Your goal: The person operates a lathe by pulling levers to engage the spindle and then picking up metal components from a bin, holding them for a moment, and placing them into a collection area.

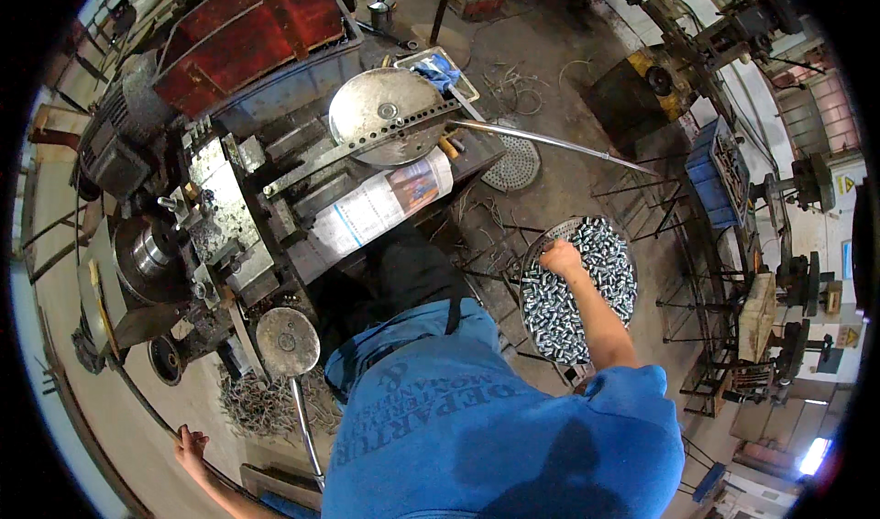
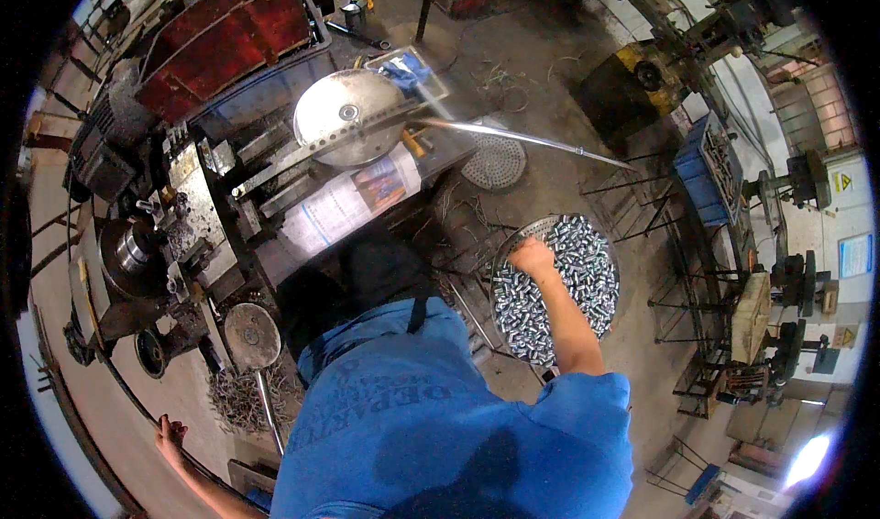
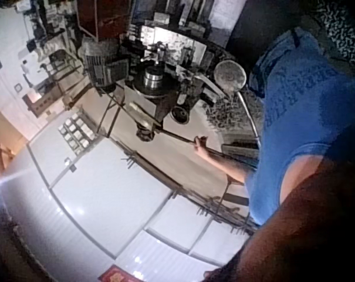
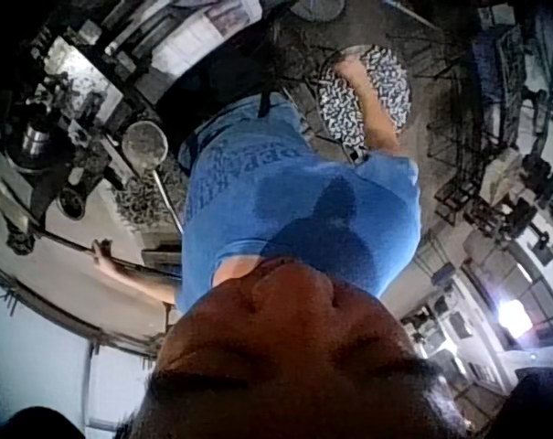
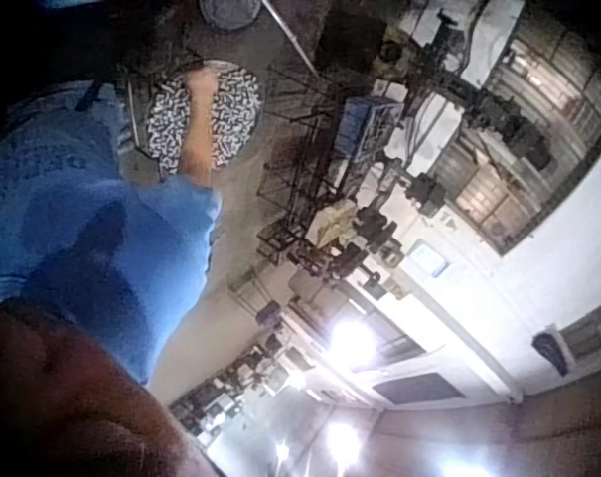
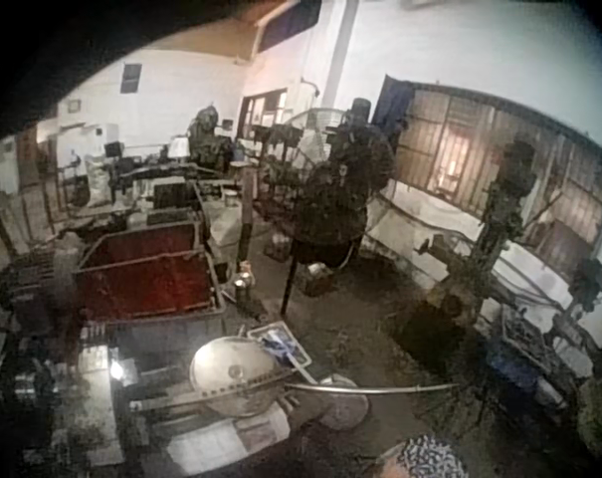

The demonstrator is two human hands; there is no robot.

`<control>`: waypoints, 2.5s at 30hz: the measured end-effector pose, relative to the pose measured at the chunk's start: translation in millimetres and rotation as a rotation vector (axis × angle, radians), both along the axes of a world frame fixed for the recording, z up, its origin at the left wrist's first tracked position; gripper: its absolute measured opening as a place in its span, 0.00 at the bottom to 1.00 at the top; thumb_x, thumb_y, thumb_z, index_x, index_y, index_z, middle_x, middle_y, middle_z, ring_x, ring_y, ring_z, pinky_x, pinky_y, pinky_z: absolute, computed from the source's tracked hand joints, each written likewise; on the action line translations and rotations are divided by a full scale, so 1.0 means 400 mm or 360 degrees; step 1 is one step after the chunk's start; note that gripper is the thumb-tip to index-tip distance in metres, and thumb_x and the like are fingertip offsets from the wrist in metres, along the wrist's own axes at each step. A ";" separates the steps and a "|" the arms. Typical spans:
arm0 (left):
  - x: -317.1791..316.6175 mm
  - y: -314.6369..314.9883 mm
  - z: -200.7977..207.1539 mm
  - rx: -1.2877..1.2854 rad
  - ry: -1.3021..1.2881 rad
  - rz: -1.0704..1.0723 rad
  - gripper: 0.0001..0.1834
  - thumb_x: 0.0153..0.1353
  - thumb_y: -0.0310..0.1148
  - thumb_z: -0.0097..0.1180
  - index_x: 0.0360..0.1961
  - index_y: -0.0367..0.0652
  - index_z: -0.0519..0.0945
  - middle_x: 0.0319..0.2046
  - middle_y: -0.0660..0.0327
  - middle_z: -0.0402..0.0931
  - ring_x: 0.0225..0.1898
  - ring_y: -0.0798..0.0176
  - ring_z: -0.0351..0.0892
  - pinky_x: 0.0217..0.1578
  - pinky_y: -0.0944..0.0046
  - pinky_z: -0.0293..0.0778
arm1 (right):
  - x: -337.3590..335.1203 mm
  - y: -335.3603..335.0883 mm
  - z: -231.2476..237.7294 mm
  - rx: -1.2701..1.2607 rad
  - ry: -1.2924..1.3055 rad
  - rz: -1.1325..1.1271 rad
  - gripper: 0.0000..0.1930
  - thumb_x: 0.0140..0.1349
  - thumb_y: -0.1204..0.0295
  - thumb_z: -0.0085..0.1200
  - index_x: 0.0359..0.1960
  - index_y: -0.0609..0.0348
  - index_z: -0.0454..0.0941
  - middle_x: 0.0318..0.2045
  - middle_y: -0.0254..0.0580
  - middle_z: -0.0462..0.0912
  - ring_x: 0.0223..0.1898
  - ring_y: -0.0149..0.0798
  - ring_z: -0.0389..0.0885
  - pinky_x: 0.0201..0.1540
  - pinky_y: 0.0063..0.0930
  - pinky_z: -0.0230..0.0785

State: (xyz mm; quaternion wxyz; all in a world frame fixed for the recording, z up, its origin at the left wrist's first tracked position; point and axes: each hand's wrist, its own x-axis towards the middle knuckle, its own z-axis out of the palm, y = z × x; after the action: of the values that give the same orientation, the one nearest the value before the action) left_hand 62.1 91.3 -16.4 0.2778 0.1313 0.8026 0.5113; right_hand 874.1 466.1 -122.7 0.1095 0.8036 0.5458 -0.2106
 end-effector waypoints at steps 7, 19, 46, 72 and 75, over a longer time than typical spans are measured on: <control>0.006 0.005 0.007 -0.0038 0.0081 -0.0019 0.19 0.59 0.39 0.57 0.43 0.33 0.73 0.22 0.58 0.74 0.22 0.64 0.75 0.24 0.64 0.75 | -0.018 0.008 0.011 -0.0062 -0.0098 0.0189 0.18 0.48 0.61 0.50 0.37 0.54 0.82 0.38 0.52 0.81 0.43 0.48 0.80 0.49 0.35 0.71; 0.011 0.006 0.018 -0.0355 0.0390 -0.0118 0.19 0.59 0.40 0.56 0.39 0.32 0.75 0.20 0.57 0.74 0.19 0.64 0.74 0.24 0.66 0.73 | -0.063 0.016 0.085 -0.0188 -0.0209 0.0230 0.21 0.45 0.60 0.54 0.39 0.62 0.79 0.42 0.54 0.80 0.47 0.49 0.78 0.50 0.38 0.68; 0.636 0.656 0.358 0.0331 0.0494 -0.1275 0.18 0.61 0.44 0.52 0.32 0.37 0.80 0.16 0.57 0.75 0.20 0.67 0.75 0.22 0.65 0.68 | -1.006 -0.005 0.603 0.1304 0.1819 0.2553 0.20 0.33 0.72 0.53 0.35 0.62 0.78 0.40 0.49 0.77 0.39 0.51 0.74 0.41 0.38 0.71; 0.301 -0.106 0.143 -0.0709 0.1063 0.0194 0.15 0.62 0.36 0.47 0.44 0.37 0.75 0.23 0.49 0.75 0.25 0.52 0.77 0.30 0.56 0.72 | -1.493 0.190 0.562 0.1157 0.0118 0.2975 0.12 0.30 0.66 0.55 0.21 0.50 0.84 0.27 0.36 0.81 0.48 0.43 0.73 0.66 0.51 0.42; 0.320 -0.068 0.096 -0.0141 0.0581 0.0407 0.16 0.63 0.39 0.48 0.34 0.33 0.71 0.17 0.50 0.70 0.22 0.54 0.75 0.27 0.55 0.70 | -1.495 0.184 0.557 0.1244 0.0104 0.2990 0.12 0.32 0.65 0.56 0.23 0.50 0.84 0.29 0.35 0.81 0.46 0.41 0.73 0.63 0.49 0.47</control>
State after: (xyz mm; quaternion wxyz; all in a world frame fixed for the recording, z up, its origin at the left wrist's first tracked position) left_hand 190.3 64.0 21.9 0.0662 0.1065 0.8713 0.4744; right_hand 276.0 539.9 100.1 -0.0545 0.0235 0.9895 0.1317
